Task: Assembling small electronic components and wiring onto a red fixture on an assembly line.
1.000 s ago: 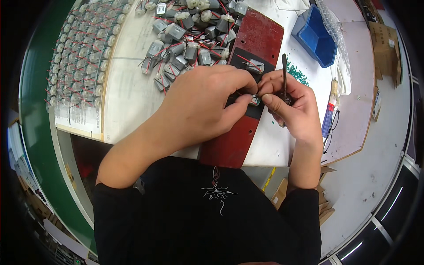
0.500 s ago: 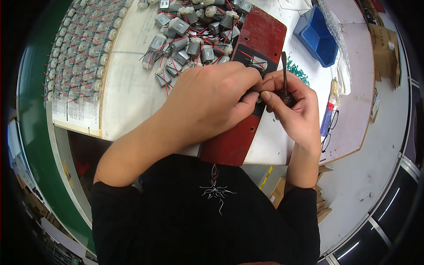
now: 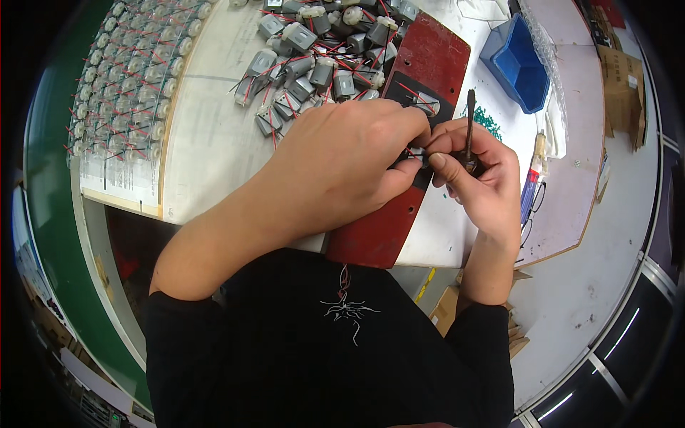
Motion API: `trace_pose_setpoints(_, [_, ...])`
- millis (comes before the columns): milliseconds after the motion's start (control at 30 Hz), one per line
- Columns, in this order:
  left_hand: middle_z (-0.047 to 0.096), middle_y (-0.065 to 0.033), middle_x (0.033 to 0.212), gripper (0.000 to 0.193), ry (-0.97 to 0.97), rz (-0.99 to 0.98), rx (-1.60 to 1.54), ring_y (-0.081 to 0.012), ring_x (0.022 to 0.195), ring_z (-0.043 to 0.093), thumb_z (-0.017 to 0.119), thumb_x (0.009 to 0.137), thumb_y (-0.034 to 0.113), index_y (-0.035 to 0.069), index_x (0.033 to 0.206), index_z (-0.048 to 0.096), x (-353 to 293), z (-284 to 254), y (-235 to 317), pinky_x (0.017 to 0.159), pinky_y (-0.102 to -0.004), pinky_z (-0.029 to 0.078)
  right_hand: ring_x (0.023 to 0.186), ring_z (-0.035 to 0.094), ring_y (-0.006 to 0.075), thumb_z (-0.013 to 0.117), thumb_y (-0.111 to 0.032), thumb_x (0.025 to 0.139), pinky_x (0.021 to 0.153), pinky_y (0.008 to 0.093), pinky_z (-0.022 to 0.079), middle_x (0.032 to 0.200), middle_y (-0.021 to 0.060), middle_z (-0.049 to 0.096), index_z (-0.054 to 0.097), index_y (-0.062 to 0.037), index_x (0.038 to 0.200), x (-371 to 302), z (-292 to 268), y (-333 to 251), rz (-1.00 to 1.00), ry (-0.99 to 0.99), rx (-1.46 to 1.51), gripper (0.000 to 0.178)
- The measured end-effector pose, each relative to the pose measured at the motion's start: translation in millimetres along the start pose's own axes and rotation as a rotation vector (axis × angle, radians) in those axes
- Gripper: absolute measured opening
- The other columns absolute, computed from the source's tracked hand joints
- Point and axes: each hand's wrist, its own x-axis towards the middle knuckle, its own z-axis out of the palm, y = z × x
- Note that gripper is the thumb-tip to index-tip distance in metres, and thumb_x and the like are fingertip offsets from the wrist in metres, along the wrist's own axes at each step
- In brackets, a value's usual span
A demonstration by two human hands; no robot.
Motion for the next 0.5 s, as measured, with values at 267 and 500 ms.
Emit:
trace_pose_setpoints(267, [0.073,-0.0118,0.095,0.024,0.004,0.009,0.005,-0.0326,0.084,0.072,0.08,0.085,0.011,0.003,0.105,0.07,-0.5,0.5,-1.2,0.072,-0.04,0.057,0.075,0.063,0.0102,0.074,0.007,0.092,0.065,0.0247,0.052,0.096,0.0053,0.067,0.069,0.0057,0.094,-2.2,5.5,5.0,-0.083,0.071,-0.154,0.005])
trace_pose_setpoints(500, [0.073,-0.0101,0.096,0.029,0.056,0.028,-0.018,-0.0304,0.083,0.072,0.084,0.083,0.014,0.005,0.108,0.071,0.2,5.0,1.0,0.07,-0.0382,0.056,0.071,0.064,0.0081,0.075,0.004,0.094,0.061,0.0229,0.051,0.089,0.0036,0.068,0.068,0.0044,0.099,0.1,5.6,-2.5,0.026,0.056,-0.05,0.009])
